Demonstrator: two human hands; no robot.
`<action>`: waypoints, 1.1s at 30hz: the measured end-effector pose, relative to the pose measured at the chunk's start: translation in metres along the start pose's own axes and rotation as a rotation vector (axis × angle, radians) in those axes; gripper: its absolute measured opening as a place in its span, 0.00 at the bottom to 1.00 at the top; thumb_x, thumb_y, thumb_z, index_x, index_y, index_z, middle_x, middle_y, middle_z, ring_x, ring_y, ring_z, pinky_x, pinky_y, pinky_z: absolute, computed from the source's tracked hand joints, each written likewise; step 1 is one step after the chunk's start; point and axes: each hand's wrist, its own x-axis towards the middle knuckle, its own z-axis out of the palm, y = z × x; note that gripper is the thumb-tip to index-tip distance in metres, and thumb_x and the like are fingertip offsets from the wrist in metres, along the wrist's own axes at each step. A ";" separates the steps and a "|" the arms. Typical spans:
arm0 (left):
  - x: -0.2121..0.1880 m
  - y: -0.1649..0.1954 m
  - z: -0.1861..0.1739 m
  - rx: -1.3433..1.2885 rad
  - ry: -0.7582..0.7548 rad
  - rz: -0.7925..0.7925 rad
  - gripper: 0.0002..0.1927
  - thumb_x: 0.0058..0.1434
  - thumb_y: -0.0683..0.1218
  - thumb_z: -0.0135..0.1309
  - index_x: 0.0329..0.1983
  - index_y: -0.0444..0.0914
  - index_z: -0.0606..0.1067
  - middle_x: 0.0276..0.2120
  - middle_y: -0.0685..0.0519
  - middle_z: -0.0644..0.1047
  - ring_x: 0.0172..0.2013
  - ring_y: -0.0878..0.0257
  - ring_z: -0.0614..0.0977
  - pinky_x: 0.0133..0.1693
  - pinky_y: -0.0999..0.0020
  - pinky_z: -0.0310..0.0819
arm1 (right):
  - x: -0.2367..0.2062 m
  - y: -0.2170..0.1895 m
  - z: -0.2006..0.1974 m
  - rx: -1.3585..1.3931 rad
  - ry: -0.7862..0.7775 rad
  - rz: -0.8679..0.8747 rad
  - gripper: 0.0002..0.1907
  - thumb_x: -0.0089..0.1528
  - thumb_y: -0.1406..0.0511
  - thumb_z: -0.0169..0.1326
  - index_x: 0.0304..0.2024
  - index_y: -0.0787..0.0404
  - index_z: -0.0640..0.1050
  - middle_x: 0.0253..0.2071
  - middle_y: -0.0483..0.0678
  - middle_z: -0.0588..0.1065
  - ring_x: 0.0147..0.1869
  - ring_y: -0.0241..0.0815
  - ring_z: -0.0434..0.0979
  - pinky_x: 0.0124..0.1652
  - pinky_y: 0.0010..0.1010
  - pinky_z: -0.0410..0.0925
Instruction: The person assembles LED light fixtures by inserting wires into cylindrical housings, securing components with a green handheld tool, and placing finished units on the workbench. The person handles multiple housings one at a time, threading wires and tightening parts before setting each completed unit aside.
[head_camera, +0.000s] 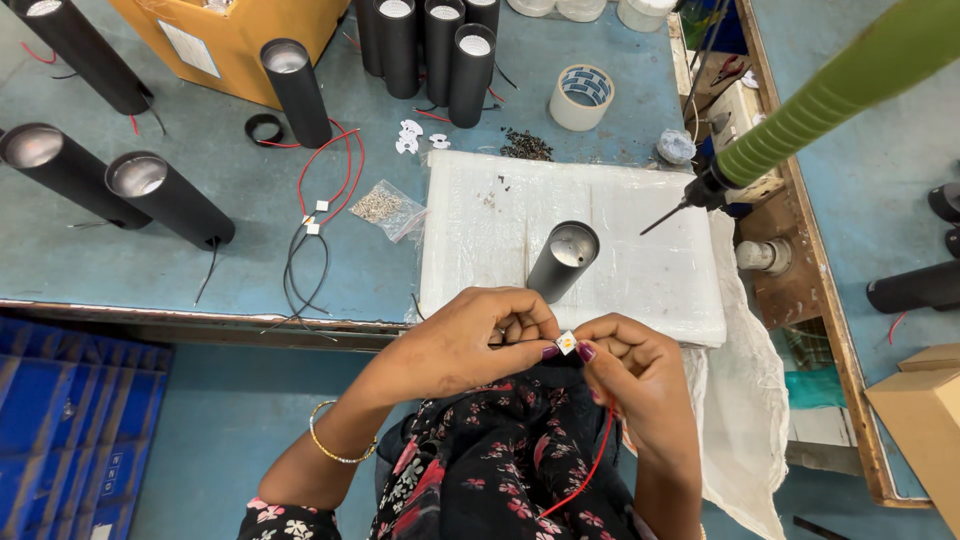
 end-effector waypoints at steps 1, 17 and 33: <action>0.001 0.000 0.001 0.006 0.015 0.008 0.10 0.60 0.46 0.58 0.37 0.33 0.79 0.20 0.58 0.71 0.23 0.72 0.68 0.27 0.73 0.65 | 0.001 0.000 0.001 -0.025 0.003 -0.022 0.08 0.64 0.71 0.54 0.42 0.73 0.79 0.20 0.43 0.71 0.21 0.27 0.63 0.22 0.18 0.55; 0.005 -0.003 0.008 0.086 0.063 0.041 0.09 0.56 0.44 0.58 0.33 0.32 0.77 0.21 0.53 0.73 0.22 0.69 0.71 0.26 0.69 0.68 | 0.010 0.021 -0.006 -0.065 0.017 -0.055 0.02 0.63 0.73 0.55 0.36 0.68 0.77 0.29 0.44 0.75 0.31 0.27 0.70 0.31 0.18 0.64; 0.006 -0.006 0.011 0.013 0.073 0.026 0.12 0.62 0.49 0.57 0.35 0.34 0.77 0.20 0.57 0.72 0.22 0.72 0.70 0.25 0.71 0.66 | 0.002 0.006 -0.009 -0.066 0.045 -0.074 0.10 0.65 0.70 0.55 0.45 0.74 0.80 0.32 0.51 0.79 0.32 0.32 0.76 0.32 0.23 0.70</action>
